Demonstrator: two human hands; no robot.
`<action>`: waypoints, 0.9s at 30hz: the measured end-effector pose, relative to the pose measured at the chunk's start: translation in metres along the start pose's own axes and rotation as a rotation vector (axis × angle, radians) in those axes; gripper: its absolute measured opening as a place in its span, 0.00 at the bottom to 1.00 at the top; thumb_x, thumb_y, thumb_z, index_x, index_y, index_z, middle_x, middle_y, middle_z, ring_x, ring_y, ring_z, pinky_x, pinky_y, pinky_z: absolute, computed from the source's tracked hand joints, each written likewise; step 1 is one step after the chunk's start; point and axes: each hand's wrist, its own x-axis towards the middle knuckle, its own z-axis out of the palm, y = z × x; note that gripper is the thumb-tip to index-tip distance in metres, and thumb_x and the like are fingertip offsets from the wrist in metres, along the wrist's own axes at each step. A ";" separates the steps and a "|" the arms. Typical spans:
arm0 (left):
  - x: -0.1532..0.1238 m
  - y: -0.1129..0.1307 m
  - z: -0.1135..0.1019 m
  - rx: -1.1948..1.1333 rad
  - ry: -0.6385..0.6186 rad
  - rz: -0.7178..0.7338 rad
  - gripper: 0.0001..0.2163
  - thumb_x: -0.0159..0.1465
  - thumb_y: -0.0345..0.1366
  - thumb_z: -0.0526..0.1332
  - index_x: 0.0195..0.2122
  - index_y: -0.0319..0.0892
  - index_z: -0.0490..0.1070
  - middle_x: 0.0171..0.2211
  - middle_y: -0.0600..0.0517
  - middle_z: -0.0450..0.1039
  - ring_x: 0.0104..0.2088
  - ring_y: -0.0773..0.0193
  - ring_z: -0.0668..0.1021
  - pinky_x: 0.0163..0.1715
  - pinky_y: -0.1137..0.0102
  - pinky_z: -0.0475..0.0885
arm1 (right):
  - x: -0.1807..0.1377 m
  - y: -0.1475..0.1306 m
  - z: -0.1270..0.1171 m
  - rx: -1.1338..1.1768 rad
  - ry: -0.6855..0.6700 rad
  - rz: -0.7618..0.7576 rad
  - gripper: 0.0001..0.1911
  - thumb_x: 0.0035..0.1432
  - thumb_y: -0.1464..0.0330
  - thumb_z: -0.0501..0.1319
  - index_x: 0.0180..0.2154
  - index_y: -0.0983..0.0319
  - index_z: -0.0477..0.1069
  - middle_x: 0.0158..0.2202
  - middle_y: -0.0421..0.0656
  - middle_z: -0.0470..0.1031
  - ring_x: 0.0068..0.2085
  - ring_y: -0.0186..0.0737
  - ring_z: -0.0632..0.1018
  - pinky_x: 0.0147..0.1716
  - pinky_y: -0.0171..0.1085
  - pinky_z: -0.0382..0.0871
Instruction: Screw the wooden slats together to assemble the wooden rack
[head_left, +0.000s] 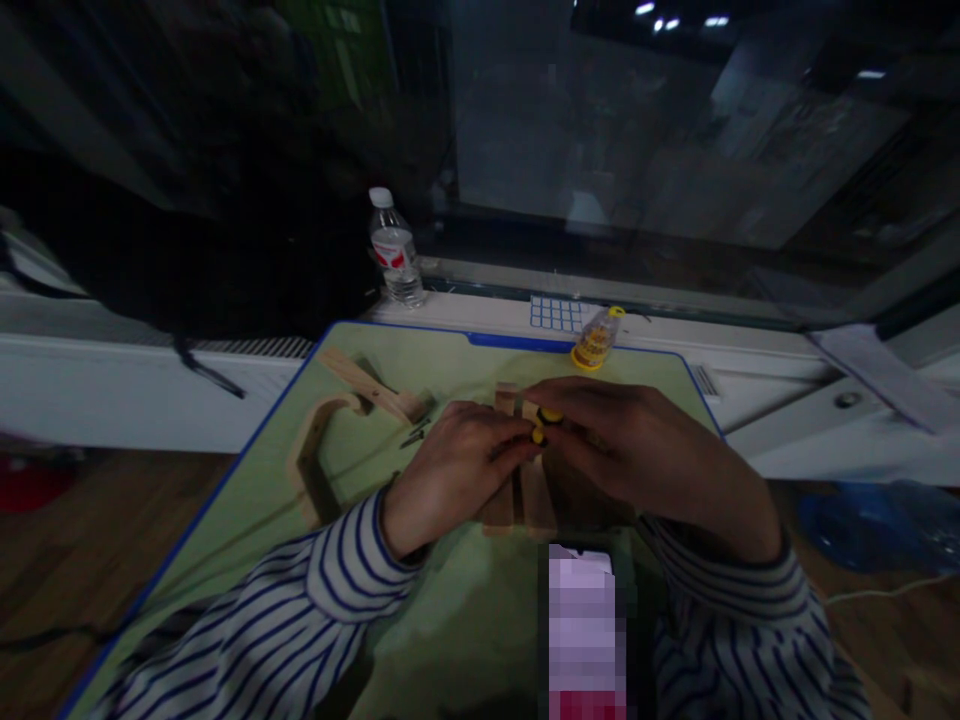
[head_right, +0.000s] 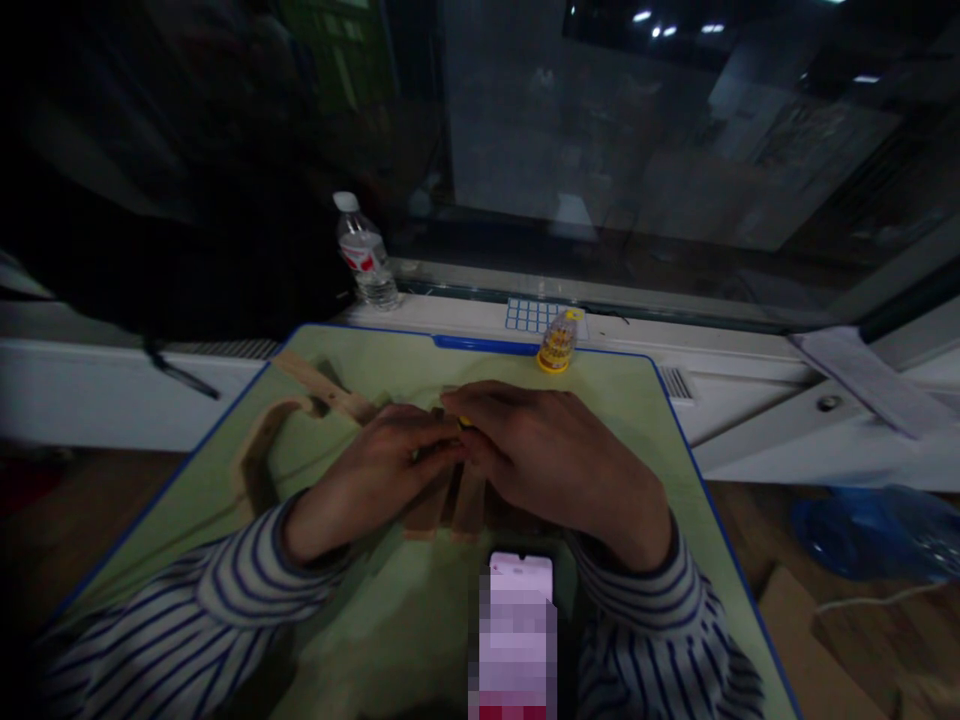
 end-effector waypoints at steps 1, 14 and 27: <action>0.000 0.000 0.000 0.001 -0.002 0.002 0.07 0.65 0.36 0.58 0.36 0.44 0.76 0.31 0.54 0.79 0.32 0.64 0.77 0.35 0.69 0.67 | 0.000 0.000 0.000 0.004 -0.006 0.003 0.18 0.64 0.70 0.53 0.55 0.63 0.66 0.55 0.45 0.72 0.52 0.41 0.75 0.51 0.43 0.70; 0.000 0.004 -0.005 -0.012 0.007 -0.030 0.07 0.62 0.37 0.62 0.40 0.45 0.77 0.29 0.55 0.78 0.31 0.63 0.77 0.34 0.67 0.68 | 0.003 -0.001 0.001 -0.039 0.020 0.056 0.16 0.65 0.65 0.53 0.51 0.62 0.70 0.48 0.43 0.77 0.45 0.43 0.78 0.45 0.42 0.72; -0.002 0.006 0.002 -0.013 0.022 -0.069 0.09 0.60 0.40 0.64 0.41 0.47 0.76 0.31 0.54 0.79 0.34 0.60 0.77 0.39 0.61 0.67 | 0.004 -0.002 0.002 -0.079 0.039 0.085 0.15 0.64 0.60 0.54 0.46 0.60 0.72 0.42 0.44 0.79 0.42 0.43 0.79 0.40 0.41 0.71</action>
